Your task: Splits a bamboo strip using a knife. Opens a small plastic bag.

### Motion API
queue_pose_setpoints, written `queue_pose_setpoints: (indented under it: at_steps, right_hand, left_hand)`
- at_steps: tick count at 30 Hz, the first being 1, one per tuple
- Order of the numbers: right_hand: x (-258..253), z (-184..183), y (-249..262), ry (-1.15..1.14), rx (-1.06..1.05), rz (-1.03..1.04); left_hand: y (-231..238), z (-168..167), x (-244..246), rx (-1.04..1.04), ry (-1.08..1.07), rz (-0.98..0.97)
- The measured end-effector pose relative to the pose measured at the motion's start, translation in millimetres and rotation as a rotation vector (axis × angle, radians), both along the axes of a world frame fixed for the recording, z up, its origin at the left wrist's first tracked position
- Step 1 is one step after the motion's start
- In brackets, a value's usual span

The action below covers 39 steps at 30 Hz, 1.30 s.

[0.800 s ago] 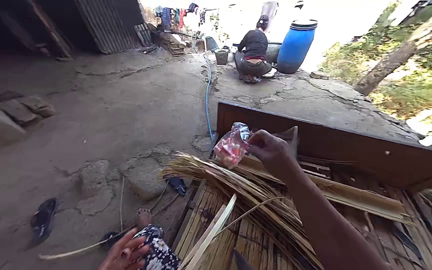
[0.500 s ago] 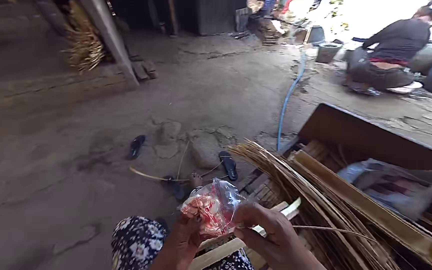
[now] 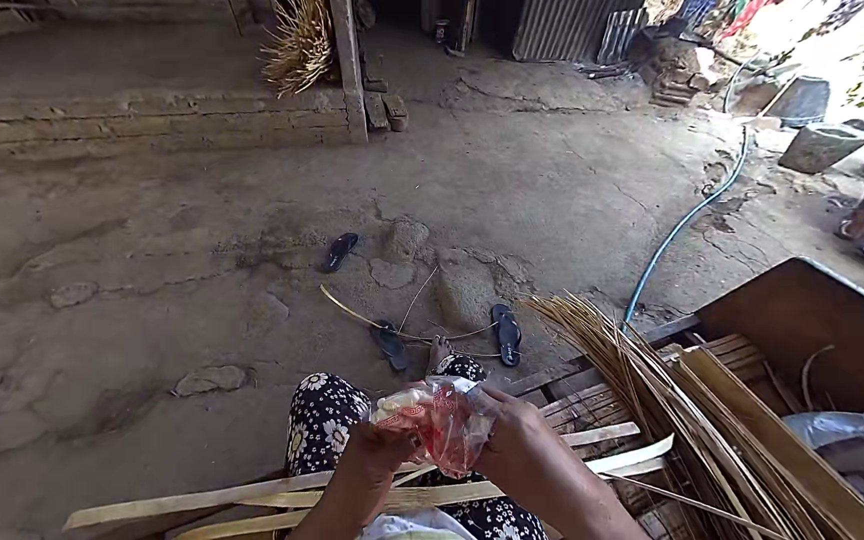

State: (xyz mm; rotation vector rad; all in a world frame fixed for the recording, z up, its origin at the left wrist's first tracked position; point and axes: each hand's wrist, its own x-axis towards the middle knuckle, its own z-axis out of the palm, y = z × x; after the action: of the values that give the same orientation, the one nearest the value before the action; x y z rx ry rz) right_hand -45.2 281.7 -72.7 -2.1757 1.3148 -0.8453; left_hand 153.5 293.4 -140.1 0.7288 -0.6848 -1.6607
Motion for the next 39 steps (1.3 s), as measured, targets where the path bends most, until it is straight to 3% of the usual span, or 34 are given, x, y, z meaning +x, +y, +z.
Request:
queue_pose_setpoints:
  at_steps: [5, 15, 20, 27, 39]
  right_hand:
    - [-1.5, -8.2, 6.2, -0.120, -0.060, -0.068]
    - [2.0, -13.4, 7.9, -0.179, 0.056, -0.028]
    - [3.7, -10.3, 13.3, -0.362, 0.384, -0.062]
    - [3.4, -7.2, 15.4, -0.334, 0.485, -0.084]
    - [0.8, -14.8, 16.6, -0.302, 0.365, -0.088]
  left_hand:
    - [1.7, -0.3, -14.3, 0.051, -0.041, 0.163]
    - [12.4, -3.5, -12.5, -0.028, -0.080, 0.173]
    - [15.2, -3.5, -12.4, -0.022, -0.087, 0.193]
    - [17.8, -5.4, -13.5, -0.044, -0.150, 0.161]
    - [17.3, -9.8, -6.3, -0.033, -0.115, 0.056]
